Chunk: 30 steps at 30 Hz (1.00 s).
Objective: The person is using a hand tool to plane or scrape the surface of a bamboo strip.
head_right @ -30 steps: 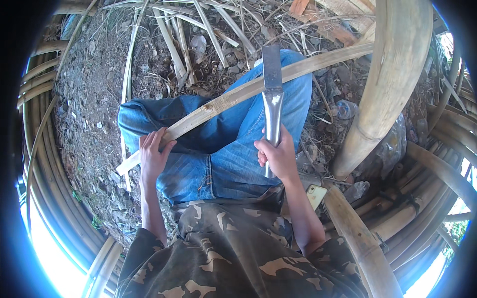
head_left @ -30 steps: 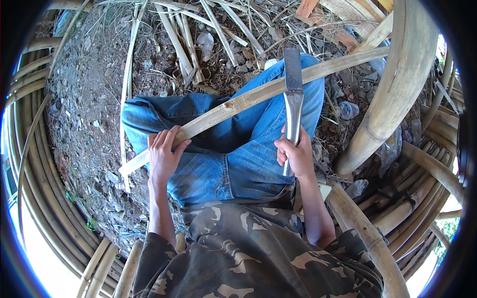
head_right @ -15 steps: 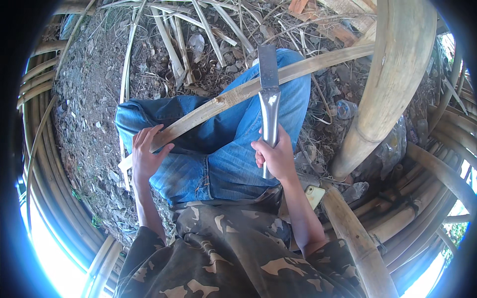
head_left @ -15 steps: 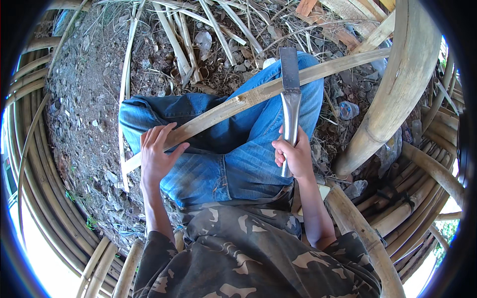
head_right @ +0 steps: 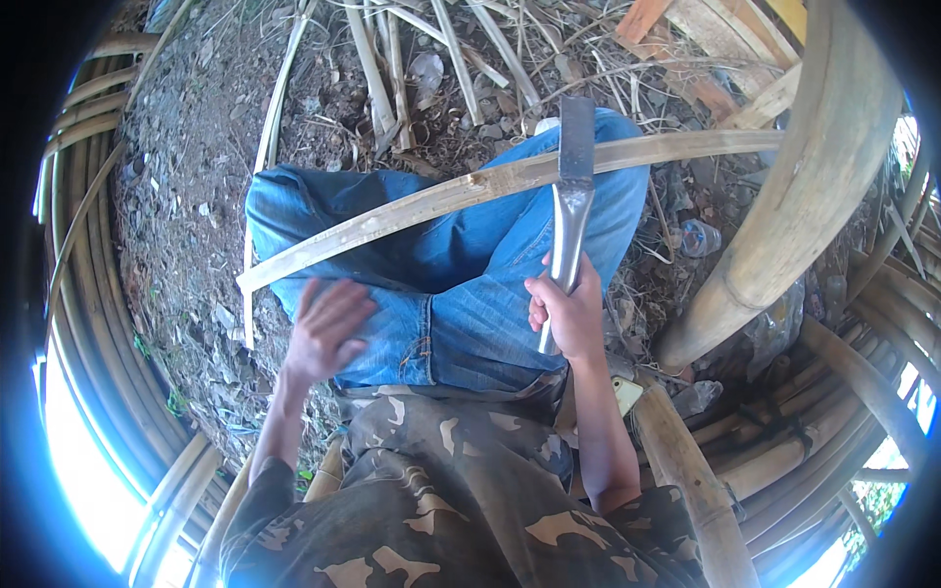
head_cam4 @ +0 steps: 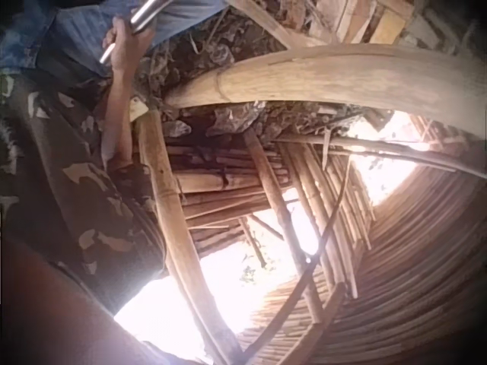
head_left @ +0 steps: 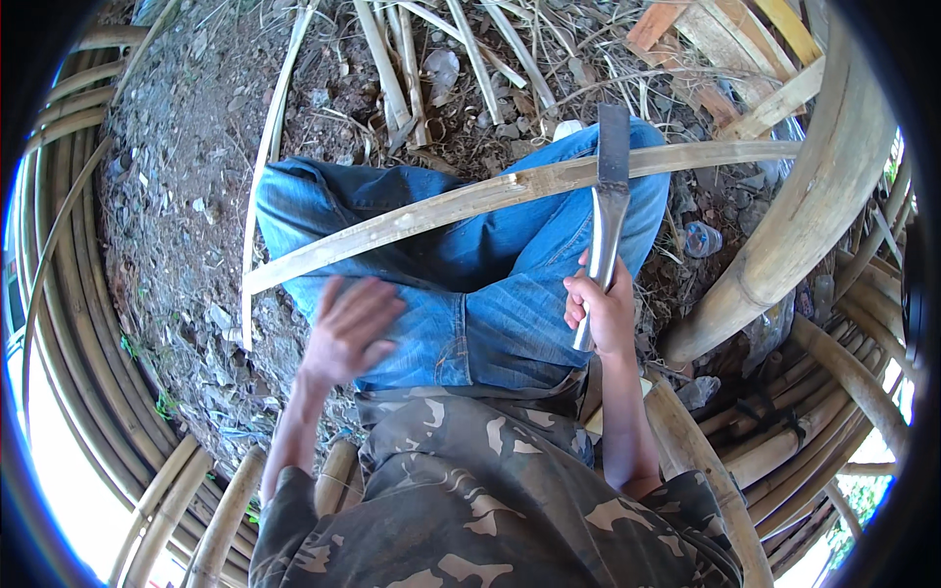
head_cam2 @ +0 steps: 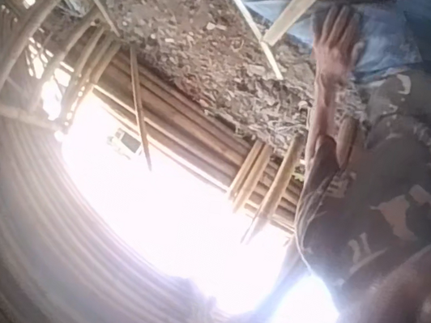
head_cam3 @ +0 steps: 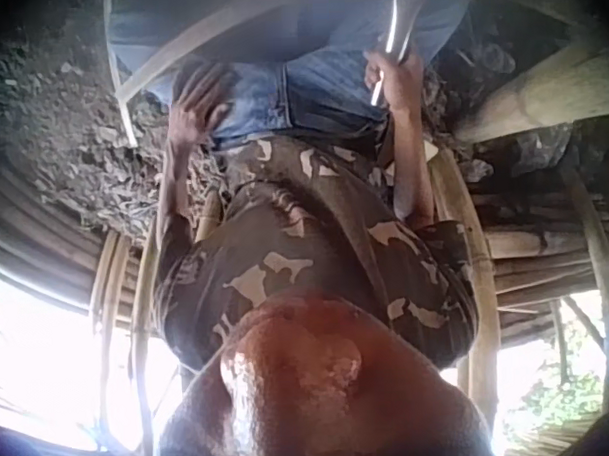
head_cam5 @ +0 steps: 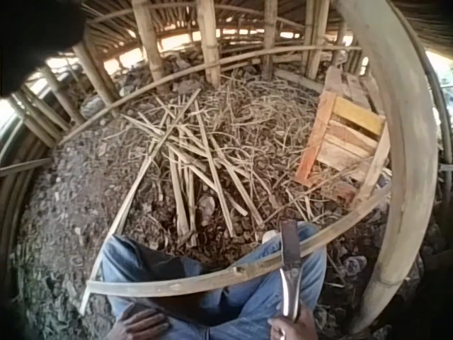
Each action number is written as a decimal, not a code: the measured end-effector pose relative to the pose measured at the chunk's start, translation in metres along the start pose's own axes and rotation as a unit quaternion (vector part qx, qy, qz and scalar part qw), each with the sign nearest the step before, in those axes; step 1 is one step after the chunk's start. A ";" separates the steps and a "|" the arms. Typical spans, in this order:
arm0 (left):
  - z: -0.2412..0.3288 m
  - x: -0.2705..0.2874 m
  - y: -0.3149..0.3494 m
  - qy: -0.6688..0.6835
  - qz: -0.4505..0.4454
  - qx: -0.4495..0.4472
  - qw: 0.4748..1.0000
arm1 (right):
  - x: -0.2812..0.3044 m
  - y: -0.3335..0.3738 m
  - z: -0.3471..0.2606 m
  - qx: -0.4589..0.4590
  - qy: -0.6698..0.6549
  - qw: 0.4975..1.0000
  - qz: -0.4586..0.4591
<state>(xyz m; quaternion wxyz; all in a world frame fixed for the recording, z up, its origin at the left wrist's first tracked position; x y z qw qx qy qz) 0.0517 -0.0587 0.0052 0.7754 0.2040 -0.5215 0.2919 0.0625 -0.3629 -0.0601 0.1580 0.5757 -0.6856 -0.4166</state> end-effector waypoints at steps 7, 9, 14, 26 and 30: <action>-0.138 -0.007 0.229 -0.017 0.188 0.586 0.788 | 0.002 0.000 0.000 0.001 -0.001 1.000 0.000; -0.107 -0.005 0.190 0.002 0.216 0.525 0.823 | 0.000 0.001 0.002 -0.009 -0.003 1.000 0.007; -0.048 0.019 0.071 -0.094 0.217 0.274 0.932 | -0.001 0.002 0.000 -0.010 0.000 1.000 0.014; -0.160 0.040 -0.064 -0.098 0.062 0.104 0.988 | 0.002 0.002 -0.001 0.005 -0.006 1.000 0.012; -0.136 0.041 -0.038 -0.131 0.106 0.114 0.979 | 0.002 0.002 -0.002 0.009 -0.009 1.000 0.012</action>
Point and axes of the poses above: each hand's wrist, its own y-axis away from the middle knuckle, its own x-axis out of the back of the hand, z = x × y, the point moved 9 cm from there along -y, towards the middle knuckle, and after that the axes turned 11 degrees about -x, right-handed, at the moved point
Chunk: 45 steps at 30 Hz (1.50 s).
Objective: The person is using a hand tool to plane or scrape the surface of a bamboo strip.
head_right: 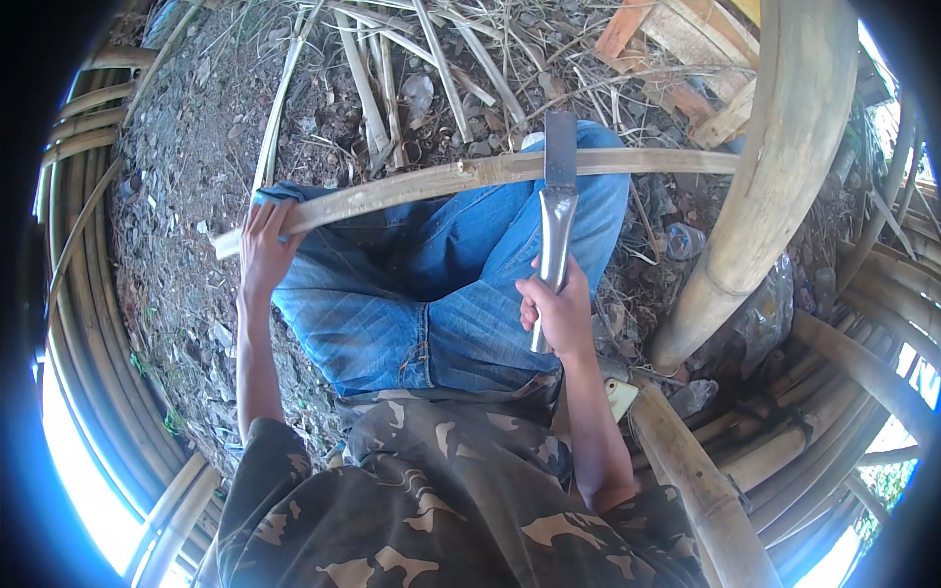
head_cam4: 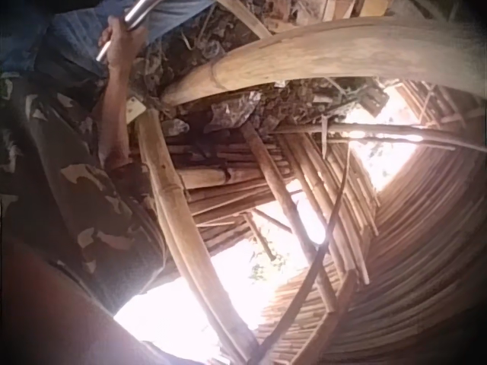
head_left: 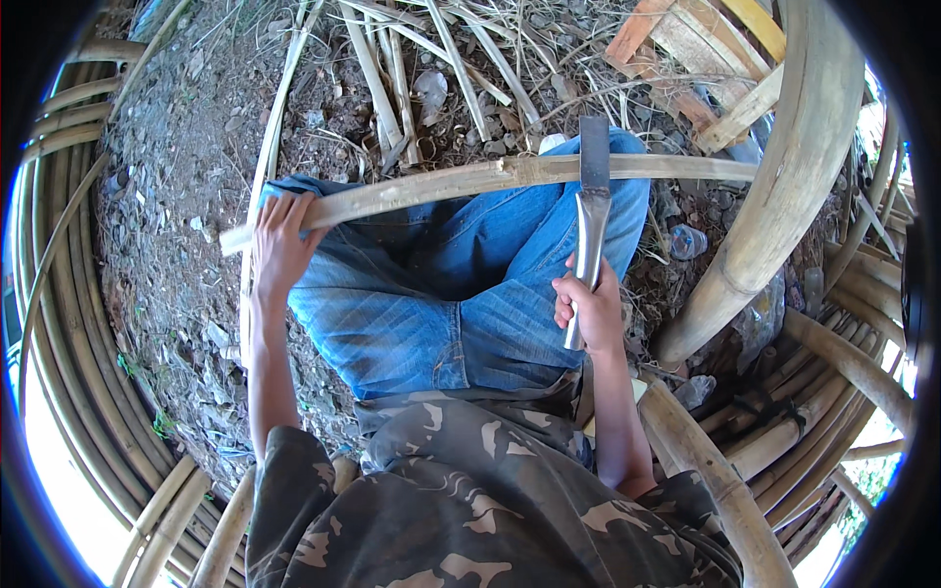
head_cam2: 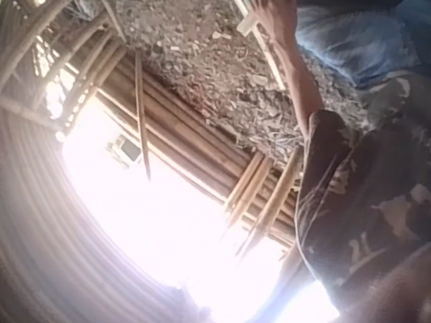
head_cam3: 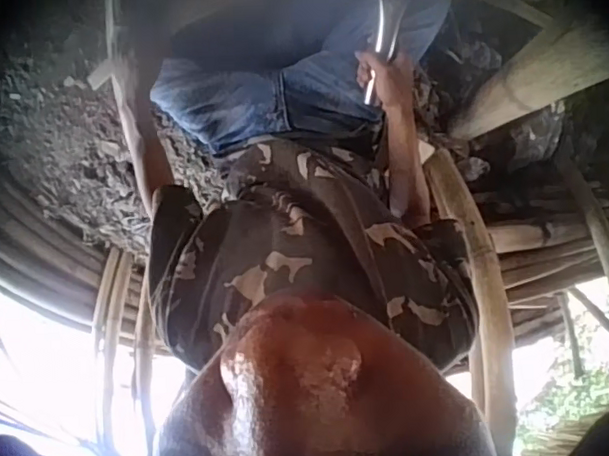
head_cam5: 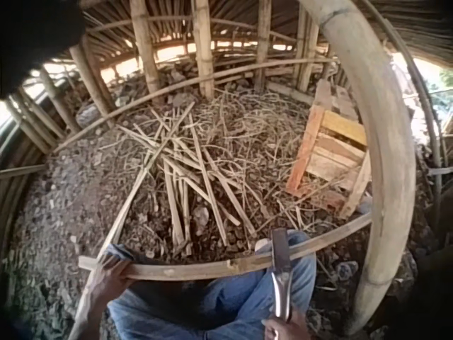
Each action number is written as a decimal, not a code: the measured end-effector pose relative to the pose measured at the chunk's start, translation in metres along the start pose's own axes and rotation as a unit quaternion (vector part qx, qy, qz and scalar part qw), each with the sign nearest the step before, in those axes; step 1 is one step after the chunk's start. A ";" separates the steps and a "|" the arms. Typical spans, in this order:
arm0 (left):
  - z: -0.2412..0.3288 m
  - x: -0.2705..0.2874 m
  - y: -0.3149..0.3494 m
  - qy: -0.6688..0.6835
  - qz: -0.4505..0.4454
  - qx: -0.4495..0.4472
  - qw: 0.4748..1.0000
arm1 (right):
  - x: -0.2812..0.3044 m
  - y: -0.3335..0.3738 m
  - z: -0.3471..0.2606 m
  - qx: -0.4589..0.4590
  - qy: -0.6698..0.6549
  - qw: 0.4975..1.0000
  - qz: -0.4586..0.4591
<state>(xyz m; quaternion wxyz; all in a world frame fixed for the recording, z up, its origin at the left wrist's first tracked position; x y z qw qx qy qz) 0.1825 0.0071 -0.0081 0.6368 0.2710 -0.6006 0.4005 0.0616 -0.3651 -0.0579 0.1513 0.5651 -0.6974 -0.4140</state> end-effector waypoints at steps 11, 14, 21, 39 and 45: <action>0.040 0.002 0.021 0.087 0.041 0.022 0.995 | -0.006 0.017 -0.025 -0.020 0.007 1.000 -0.009; 0.054 -0.004 0.019 0.087 -0.027 0.023 0.996 | -0.006 0.020 -0.035 0.031 0.005 0.999 0.017; 0.063 -0.004 0.014 0.090 -0.014 -0.014 0.996 | 0.001 0.012 -0.035 0.027 0.076 0.996 0.029; 0.055 -0.035 0.014 0.063 -0.095 0.024 0.993 | 0.014 0.023 -0.002 0.102 0.134 0.979 0.113; 0.055 -0.035 0.014 0.061 -0.102 0.054 0.991 | 0.008 0.041 -0.015 0.027 0.151 0.986 0.066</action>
Point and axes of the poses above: each hand's wrist, its own y-axis away from the middle knuckle, its own x-axis out of the back of the hand, z = x × y, the point moved 9 cm from there along -y, towards the middle knuckle, and after that the axes turned 11 degrees about -x, right-handed, at the moved point
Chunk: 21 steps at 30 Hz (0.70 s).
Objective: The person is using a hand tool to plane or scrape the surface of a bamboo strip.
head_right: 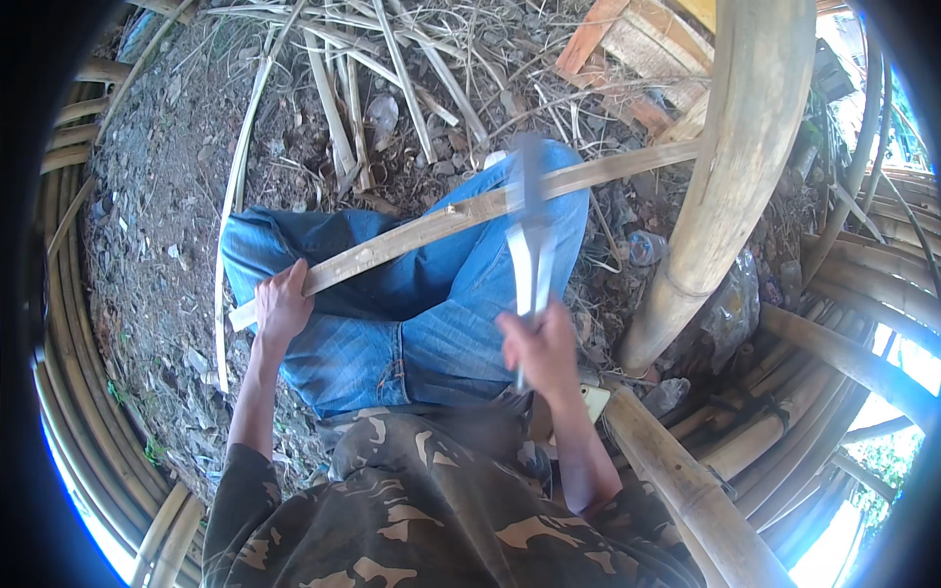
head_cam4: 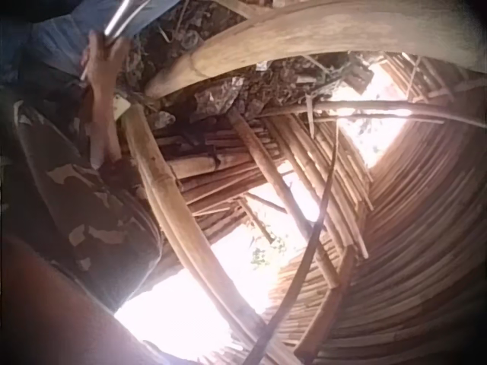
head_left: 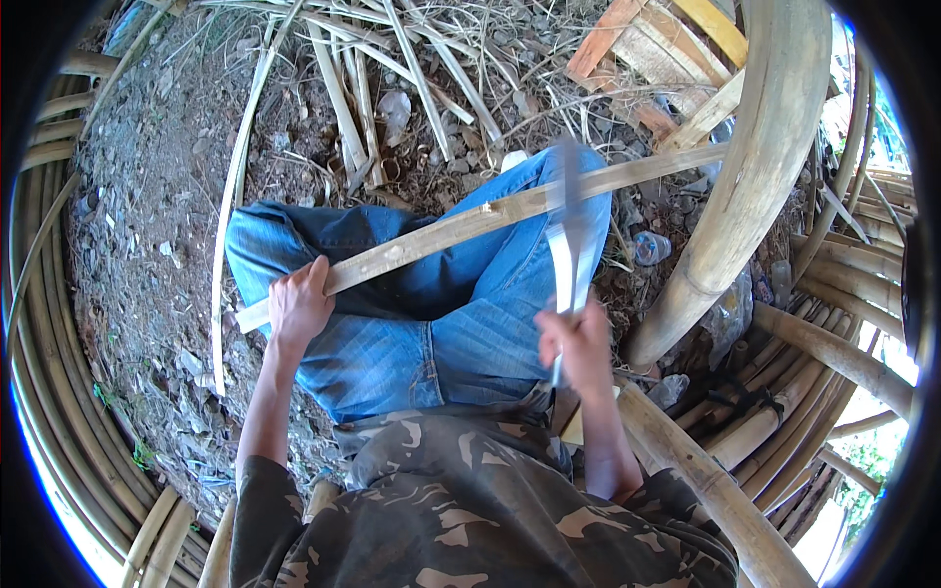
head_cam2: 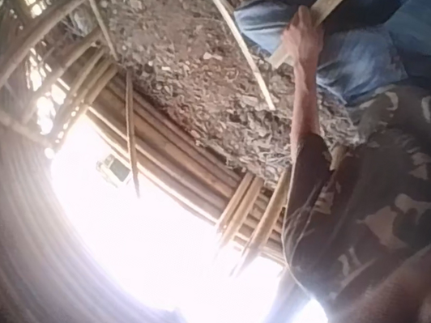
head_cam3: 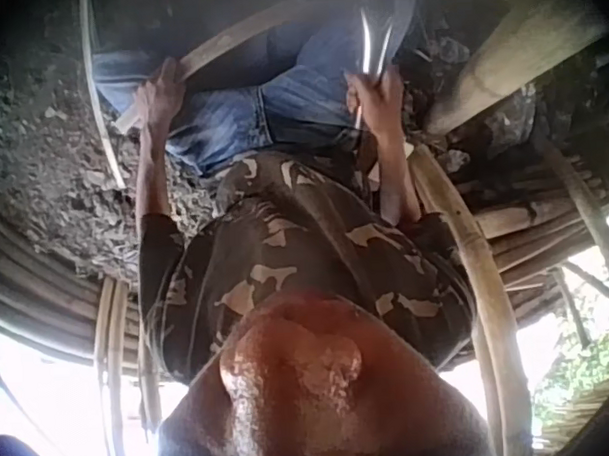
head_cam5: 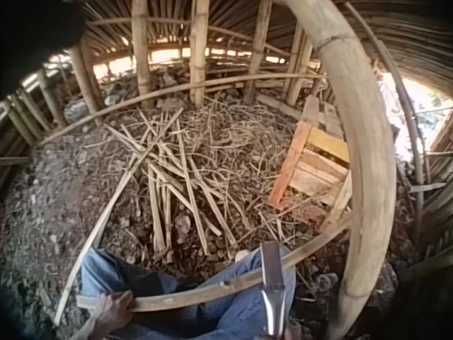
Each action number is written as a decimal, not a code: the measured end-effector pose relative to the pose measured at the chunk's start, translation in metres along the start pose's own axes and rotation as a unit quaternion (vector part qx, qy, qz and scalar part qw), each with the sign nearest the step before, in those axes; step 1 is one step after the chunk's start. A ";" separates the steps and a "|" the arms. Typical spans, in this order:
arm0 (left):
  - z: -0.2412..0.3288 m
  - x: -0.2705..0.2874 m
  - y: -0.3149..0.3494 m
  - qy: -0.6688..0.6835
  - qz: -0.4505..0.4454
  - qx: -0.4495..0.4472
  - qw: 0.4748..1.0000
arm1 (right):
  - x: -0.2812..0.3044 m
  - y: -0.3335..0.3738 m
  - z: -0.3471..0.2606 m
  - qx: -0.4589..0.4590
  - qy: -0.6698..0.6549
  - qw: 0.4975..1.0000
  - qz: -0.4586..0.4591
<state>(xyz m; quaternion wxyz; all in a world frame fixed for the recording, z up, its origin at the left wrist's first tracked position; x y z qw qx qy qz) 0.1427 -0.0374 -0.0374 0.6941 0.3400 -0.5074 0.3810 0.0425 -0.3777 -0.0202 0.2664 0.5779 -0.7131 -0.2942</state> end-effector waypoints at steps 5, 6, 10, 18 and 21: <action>-0.001 -0.001 0.001 -0.006 0.020 -0.002 1.000 | -0.008 -0.012 0.017 0.082 -0.055 0.993 0.064; 0.001 -0.004 -0.001 -0.001 0.026 -0.007 1.000 | -0.041 -0.013 0.039 0.054 0.188 0.980 -0.034; 0.003 0.003 0.003 -0.002 0.029 -0.007 1.000 | -0.025 0.006 0.000 -0.019 -0.035 0.999 -0.033; -0.003 -0.002 0.002 -0.006 0.026 0.002 1.000 | -0.054 -0.004 0.036 -0.017 0.058 0.997 -0.045; 0.001 0.002 0.001 -0.013 0.024 0.002 1.000 | -0.013 0.000 0.005 -0.011 -0.038 0.999 0.005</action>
Point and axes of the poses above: each hand's wrist, its own y-axis away from the middle knuckle, its own x-axis out of the back of the hand, z = x × y, the point moved 9 cm from there along -y, towards the middle knuckle, and after that the axes turned 11 degrees about -x, right-handed, at the moved point
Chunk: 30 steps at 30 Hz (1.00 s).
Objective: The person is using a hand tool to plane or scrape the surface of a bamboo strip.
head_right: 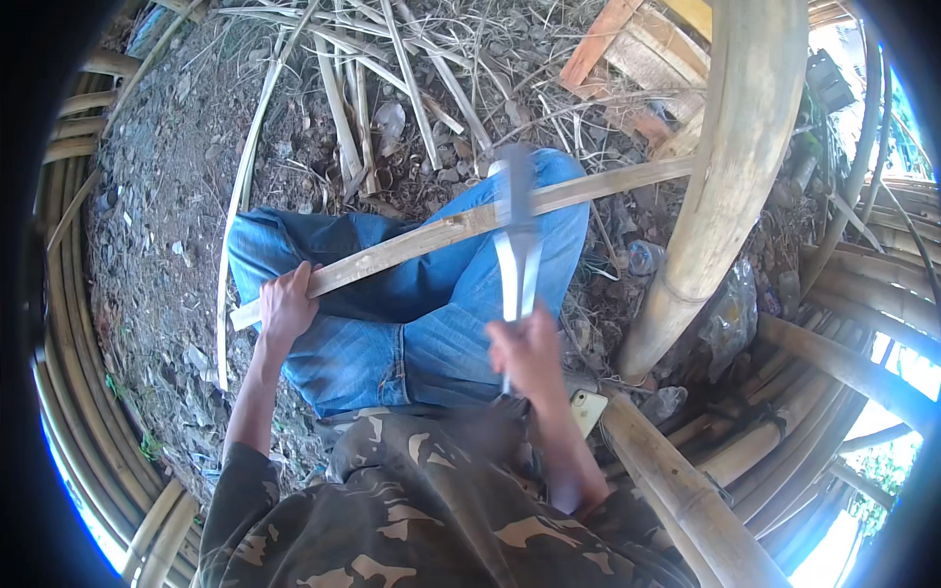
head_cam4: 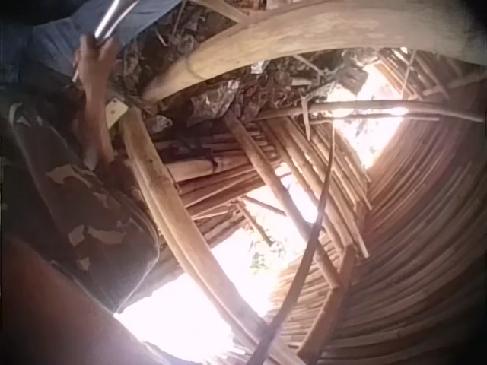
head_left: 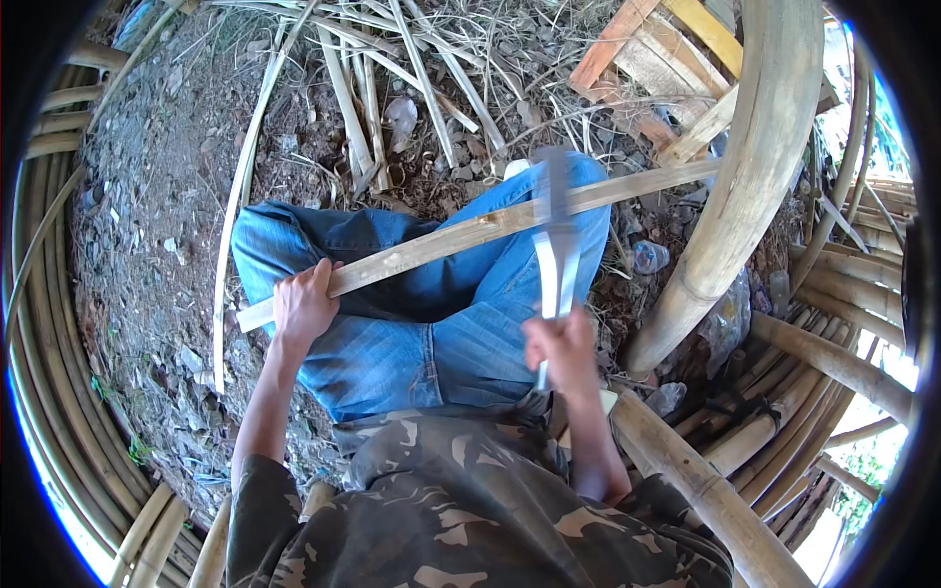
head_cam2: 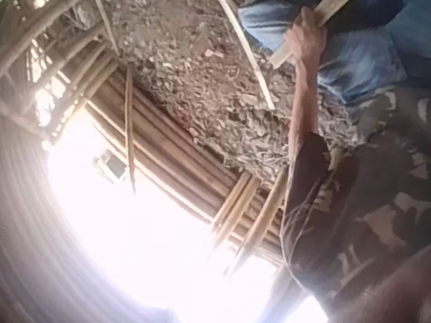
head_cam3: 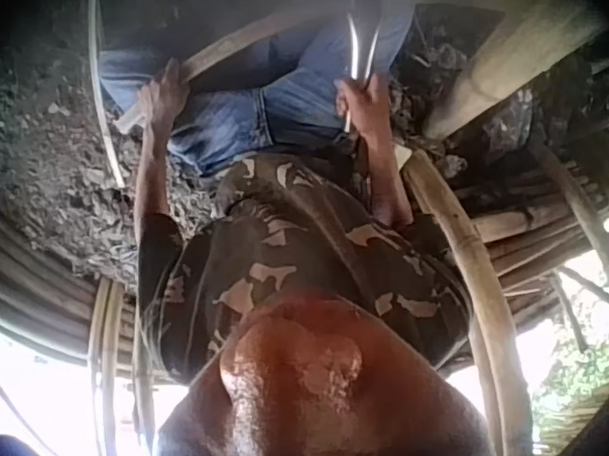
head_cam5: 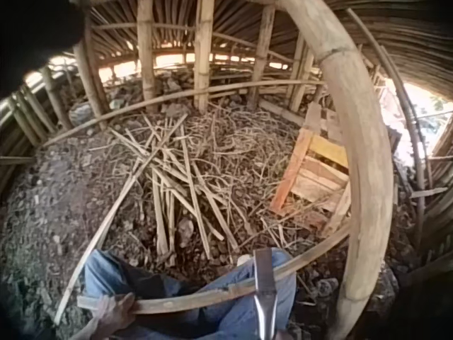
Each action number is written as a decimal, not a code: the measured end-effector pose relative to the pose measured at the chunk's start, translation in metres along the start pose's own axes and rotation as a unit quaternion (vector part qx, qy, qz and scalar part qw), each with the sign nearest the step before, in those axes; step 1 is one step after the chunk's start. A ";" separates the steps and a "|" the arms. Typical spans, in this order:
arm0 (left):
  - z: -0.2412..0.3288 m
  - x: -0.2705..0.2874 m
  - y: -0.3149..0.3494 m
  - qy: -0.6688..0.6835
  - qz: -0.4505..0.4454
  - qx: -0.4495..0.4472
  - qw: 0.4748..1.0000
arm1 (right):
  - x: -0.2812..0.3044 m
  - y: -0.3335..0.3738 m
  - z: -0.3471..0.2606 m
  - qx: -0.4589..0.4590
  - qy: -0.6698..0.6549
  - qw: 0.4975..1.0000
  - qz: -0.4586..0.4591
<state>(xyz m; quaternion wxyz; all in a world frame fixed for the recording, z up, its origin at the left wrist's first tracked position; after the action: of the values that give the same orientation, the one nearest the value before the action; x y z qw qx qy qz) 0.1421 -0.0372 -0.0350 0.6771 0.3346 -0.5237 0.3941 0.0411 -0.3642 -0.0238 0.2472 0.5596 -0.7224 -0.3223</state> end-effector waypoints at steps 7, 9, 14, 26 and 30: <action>-0.008 -0.008 0.001 0.004 0.004 0.009 1.000 | -0.038 -0.001 0.023 -0.035 0.103 0.989 -0.102; -0.003 -0.006 0.003 -0.001 0.000 0.011 1.000 | -0.006 0.002 0.003 -0.036 0.033 0.997 -0.055; 0.001 0.000 0.002 -0.012 0.015 0.009 1.000 | -0.032 -0.014 0.023 0.017 0.264 0.964 -0.034; -0.002 -0.010 0.005 -0.005 -0.009 0.026 1.000 | -0.033 -0.006 0.035 -0.074 0.028 0.988 -0.130; 0.000 -0.003 0.003 -0.016 0.005 0.034 0.999 | 0.007 -0.001 -0.021 0.081 -0.108 0.990 0.031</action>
<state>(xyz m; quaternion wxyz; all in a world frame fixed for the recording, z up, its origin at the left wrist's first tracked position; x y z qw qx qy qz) 0.1392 -0.0358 -0.0376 0.6545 0.3613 -0.5226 0.4099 0.0549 -0.3752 -0.0107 0.1312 0.5171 -0.7857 -0.3132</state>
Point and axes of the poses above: each hand's wrist, its own y-axis away from the middle knuckle, its own x-axis out of the back of the hand, z = x × y, the point moved 9 cm from there along -y, towards the middle knuckle, and after that the axes turned 11 degrees about -x, right-handed, at the moved point
